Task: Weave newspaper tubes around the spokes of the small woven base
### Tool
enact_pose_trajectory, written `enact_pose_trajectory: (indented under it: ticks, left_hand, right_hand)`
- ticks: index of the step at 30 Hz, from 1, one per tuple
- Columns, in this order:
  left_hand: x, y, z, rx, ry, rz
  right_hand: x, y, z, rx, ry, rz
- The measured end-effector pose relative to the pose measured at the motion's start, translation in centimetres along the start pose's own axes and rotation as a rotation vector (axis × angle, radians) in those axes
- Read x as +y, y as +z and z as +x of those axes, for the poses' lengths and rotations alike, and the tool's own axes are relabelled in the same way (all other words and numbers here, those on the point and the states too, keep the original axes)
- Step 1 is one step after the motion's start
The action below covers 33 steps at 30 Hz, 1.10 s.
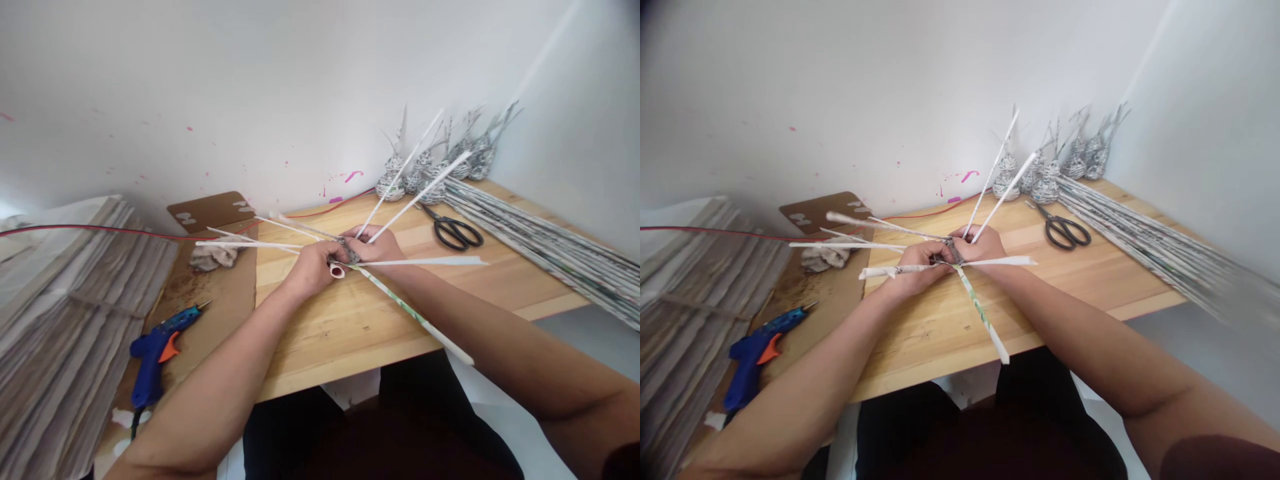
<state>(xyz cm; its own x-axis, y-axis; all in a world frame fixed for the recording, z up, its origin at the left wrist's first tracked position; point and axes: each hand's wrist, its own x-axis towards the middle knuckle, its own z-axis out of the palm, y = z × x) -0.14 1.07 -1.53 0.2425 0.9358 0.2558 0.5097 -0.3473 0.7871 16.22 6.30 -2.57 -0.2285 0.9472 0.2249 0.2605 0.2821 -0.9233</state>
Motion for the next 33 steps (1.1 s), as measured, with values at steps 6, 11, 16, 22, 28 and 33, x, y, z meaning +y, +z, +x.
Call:
enact_pose_trajectory:
  ticks: [6, 11, 16, 22, 28, 33]
  left_hand:
    - [0.4, -0.1, 0.0, -0.023, -0.007, -0.033]
    - [0.5, -0.7, -0.1, -0.095, 0.022, -0.012]
    - [0.6, -1.8, -0.1, -0.241, 0.065, -0.019]
    - [0.1, -1.6, 0.0, -0.213, -0.016, -0.107]
    - [-0.1, -1.5, 0.2, -0.17, -0.068, -0.148]
    - [-0.1, -1.5, 0.4, -0.098, -0.179, -0.439]
  right_hand:
    - [0.4, -0.3, 0.4, -0.031, 0.006, -0.011]
    - [0.6, -0.3, 0.4, -0.06, 0.049, 0.032]
    - [0.1, -0.5, 0.1, -0.016, 0.075, 0.014]
    - [-0.6, -0.6, 0.2, -0.027, 0.154, 0.043]
    - [-0.6, -0.4, 0.3, -0.089, 0.273, 0.253]
    - [-2.0, -1.4, 0.4, -0.19, 0.412, 0.355]
